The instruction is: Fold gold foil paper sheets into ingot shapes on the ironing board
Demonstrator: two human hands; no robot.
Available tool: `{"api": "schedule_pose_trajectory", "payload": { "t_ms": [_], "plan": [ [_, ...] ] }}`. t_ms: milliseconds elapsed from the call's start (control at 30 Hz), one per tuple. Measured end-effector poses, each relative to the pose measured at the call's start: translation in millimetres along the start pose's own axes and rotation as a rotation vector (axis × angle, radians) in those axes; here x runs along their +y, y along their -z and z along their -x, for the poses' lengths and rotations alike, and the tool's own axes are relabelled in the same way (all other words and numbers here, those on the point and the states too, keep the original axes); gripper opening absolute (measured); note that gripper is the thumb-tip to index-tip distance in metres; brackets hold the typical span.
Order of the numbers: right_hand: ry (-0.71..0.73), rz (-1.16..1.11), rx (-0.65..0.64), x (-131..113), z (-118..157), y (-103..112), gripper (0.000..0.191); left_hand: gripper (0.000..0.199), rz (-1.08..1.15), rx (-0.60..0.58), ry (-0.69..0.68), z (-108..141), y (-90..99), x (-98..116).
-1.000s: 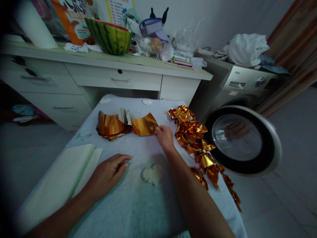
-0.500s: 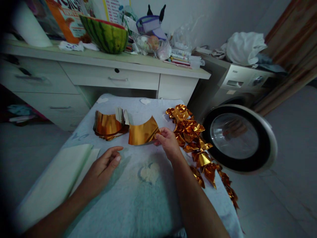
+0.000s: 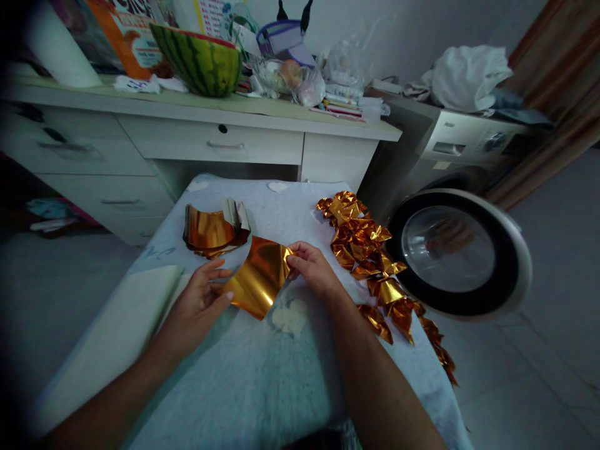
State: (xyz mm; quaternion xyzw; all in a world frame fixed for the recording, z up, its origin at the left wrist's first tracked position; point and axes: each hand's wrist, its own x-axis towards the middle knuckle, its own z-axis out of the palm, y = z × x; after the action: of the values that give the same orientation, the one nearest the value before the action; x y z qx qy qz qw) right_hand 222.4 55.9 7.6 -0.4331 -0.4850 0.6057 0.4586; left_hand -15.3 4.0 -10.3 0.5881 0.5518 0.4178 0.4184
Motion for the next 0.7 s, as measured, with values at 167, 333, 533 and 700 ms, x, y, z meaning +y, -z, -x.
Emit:
{"api": "schedule_pose_trajectory", "payload": {
  "t_ms": [167, 333, 533, 700],
  "plan": [
    [0.028, -0.033, 0.07, 6.4, -3.9, 2.2, 0.024, 0.048, 0.104, -0.124, 0.001, -0.1, -1.2, 3.9],
    [0.053, -0.053, 0.093, 12.4, -5.9, 2.6, 0.028, 0.054, 0.152, -0.132, 0.025, -3.3, -3.7, -2.7],
    [0.095, -0.046, 0.03, 14.4, -6.3, 1.6, 0.031, 0.043, 0.148, -0.167, 0.027, -4.9, -3.3, 4.2],
    [0.133, -0.084, 0.03, 14.0, -6.3, 4.8, 0.026, 0.02, -0.117, -0.114, -0.033, -3.6, 1.4, 13.3]
  ]
}}
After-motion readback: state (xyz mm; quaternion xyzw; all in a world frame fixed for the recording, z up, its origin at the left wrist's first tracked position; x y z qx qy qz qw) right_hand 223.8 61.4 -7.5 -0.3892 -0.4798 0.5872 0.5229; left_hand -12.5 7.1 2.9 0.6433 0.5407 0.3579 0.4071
